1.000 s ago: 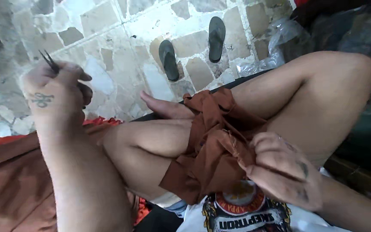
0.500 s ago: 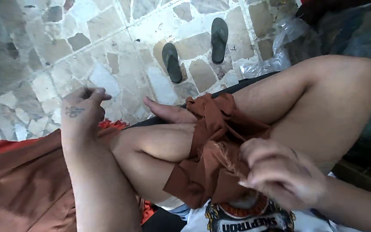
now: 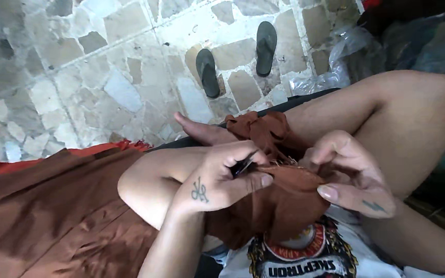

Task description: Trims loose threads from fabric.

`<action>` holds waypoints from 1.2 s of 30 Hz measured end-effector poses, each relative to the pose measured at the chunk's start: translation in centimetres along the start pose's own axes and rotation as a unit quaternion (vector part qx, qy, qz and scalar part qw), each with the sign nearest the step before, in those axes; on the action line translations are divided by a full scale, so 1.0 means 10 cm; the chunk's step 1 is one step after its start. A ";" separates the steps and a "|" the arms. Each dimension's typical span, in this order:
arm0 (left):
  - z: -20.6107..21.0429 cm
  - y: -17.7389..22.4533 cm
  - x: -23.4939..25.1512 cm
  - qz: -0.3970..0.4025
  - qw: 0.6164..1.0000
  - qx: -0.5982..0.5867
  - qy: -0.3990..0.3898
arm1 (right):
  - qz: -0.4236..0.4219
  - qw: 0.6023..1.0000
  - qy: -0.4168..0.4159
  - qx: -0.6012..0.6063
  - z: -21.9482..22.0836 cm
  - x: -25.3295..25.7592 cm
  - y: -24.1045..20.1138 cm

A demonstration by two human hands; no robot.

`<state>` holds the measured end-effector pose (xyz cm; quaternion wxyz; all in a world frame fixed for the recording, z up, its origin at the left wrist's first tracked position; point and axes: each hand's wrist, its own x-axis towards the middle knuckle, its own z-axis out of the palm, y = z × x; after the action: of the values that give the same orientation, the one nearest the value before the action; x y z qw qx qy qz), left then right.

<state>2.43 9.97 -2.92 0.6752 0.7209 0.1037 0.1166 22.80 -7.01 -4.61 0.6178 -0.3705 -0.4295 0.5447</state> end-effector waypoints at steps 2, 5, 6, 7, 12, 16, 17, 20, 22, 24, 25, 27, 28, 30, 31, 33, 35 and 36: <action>0.02 0.04 -0.01 0.022 0.998 0.041 0.033 | 0.024 0.999 -0.023 -0.024 0.01 0.04 -0.01; 0.15 0.10 -0.03 0.025 0.995 0.087 0.046 | 0.038 0.993 -0.015 -0.114 0.09 0.10 -0.04; 0.19 0.13 -0.04 0.023 0.994 0.094 0.045 | 0.027 0.989 -0.005 -0.146 0.12 0.11 -0.05; 0.22 0.16 -0.05 0.026 0.993 0.103 0.043 | 0.011 0.984 0.007 -0.180 0.14 0.12 -0.05; 0.32 0.21 -0.12 0.049 0.991 0.115 0.049 | -0.022 0.971 0.015 -0.238 0.17 0.14 -0.14; 0.38 0.23 -0.22 0.047 0.992 0.101 0.057 | -0.034 0.982 -0.007 -0.188 0.19 0.13 -0.20; 0.39 0.24 -0.24 0.046 0.992 0.099 0.064 | -0.035 0.984 -0.012 -0.175 0.19 0.13 -0.21; 0.35 0.29 -0.29 0.039 0.989 0.119 0.080 | -0.025 0.988 -0.015 -0.151 0.19 0.12 -0.22; 0.30 0.35 -0.30 0.023 0.985 0.149 0.079 | -0.014 0.989 -0.021 -0.146 0.16 0.12 -0.24; 0.24 0.44 -0.30 -0.006 0.977 0.204 0.065 | -0.008 0.989 -0.025 -0.143 0.15 0.11 -0.26; 0.21 0.49 -0.30 -0.017 0.970 0.235 0.056 | -0.006 0.989 -0.025 -0.145 0.15 0.10 -0.27; 0.16 0.59 -0.28 -0.011 0.960 0.278 0.031 | -0.011 0.988 -0.026 -0.152 0.16 0.08 -0.28; 0.14 0.62 -0.25 0.003 0.959 0.284 0.015 | -0.019 0.987 -0.031 -0.157 0.16 0.07 -0.28; 0.10 0.66 -0.18 0.036 0.960 0.277 -0.024 | -0.041 0.984 -0.036 -0.172 0.17 0.07 -0.28; 0.09 0.67 -0.14 0.046 0.959 0.277 -0.040 | -0.050 0.982 -0.036 -0.178 0.17 0.07 -0.28; 0.09 0.67 -0.06 0.055 0.957 0.277 -0.059 | -0.059 0.982 -0.031 -0.175 0.17 0.06 -0.29; 0.11 0.67 -0.01 0.055 0.959 0.271 -0.061 | -0.062 0.983 -0.031 -0.168 0.16 0.06 -0.29; 0.13 0.66 0.01 0.057 0.961 0.265 -0.059 | -0.062 0.984 -0.032 -0.162 0.15 0.06 -0.29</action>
<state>2.83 8.33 3.59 0.4575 0.8841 0.0499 0.0806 22.43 -6.81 -1.25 0.5680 -0.4202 -0.5539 0.4404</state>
